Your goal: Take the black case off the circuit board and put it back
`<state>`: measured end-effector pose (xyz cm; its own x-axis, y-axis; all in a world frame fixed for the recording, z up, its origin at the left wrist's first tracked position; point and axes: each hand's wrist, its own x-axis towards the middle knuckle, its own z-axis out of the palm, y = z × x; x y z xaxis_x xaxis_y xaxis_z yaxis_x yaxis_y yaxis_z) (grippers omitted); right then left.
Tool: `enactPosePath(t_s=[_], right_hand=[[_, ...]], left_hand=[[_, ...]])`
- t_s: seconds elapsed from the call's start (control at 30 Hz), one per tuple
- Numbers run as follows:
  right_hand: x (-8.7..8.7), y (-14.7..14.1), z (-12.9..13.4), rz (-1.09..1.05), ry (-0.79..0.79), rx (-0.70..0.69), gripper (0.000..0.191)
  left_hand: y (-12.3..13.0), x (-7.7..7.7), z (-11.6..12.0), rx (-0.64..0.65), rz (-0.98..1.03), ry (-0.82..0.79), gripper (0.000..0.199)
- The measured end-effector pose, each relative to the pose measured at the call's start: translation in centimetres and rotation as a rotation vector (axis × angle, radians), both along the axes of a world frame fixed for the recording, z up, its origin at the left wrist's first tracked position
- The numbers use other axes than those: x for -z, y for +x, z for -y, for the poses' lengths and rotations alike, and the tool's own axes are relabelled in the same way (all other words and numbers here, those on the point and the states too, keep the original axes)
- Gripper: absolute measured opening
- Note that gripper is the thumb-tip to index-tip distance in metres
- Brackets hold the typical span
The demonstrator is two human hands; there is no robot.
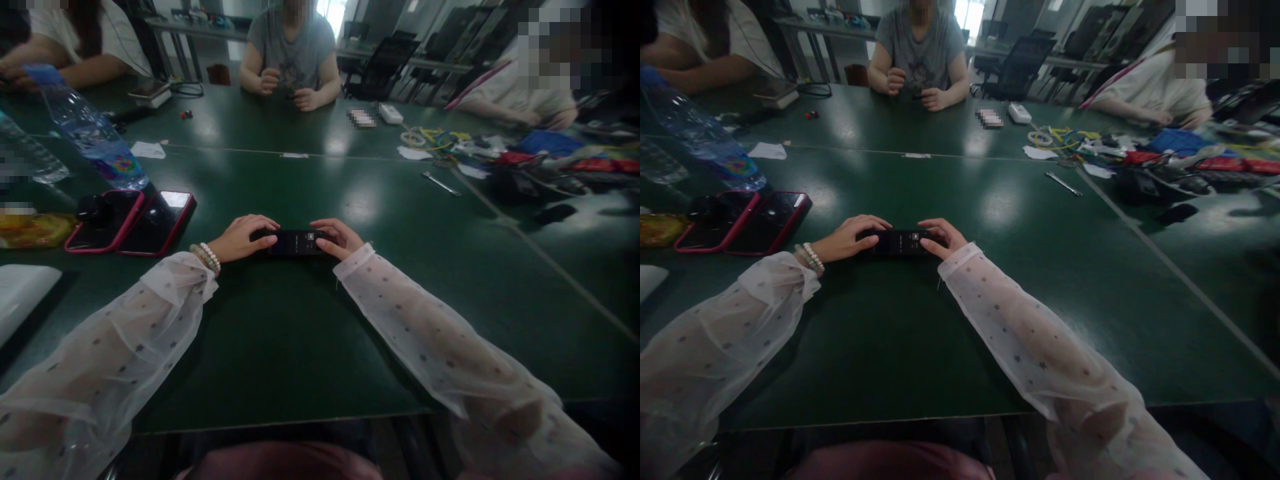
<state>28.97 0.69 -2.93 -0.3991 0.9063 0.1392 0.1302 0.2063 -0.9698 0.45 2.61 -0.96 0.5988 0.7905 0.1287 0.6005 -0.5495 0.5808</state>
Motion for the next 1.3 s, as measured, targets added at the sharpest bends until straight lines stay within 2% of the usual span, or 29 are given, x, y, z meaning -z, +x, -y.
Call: enactPosePath(t_s=[0.83, 1.3], right_hand=[[-0.33, 0.12, -0.12, -0.032, -0.063, 0.035, 0.046], [-0.5, 0.1, 0.03, -0.046, -0.097, 0.03, 0.045]], left_hand=[[0.05, -0.16, 0.1, 0.009, -0.009, 0.002, 0.071], [0.02, -0.13, -0.06, 0.011, -0.001, -0.021, 0.066]])
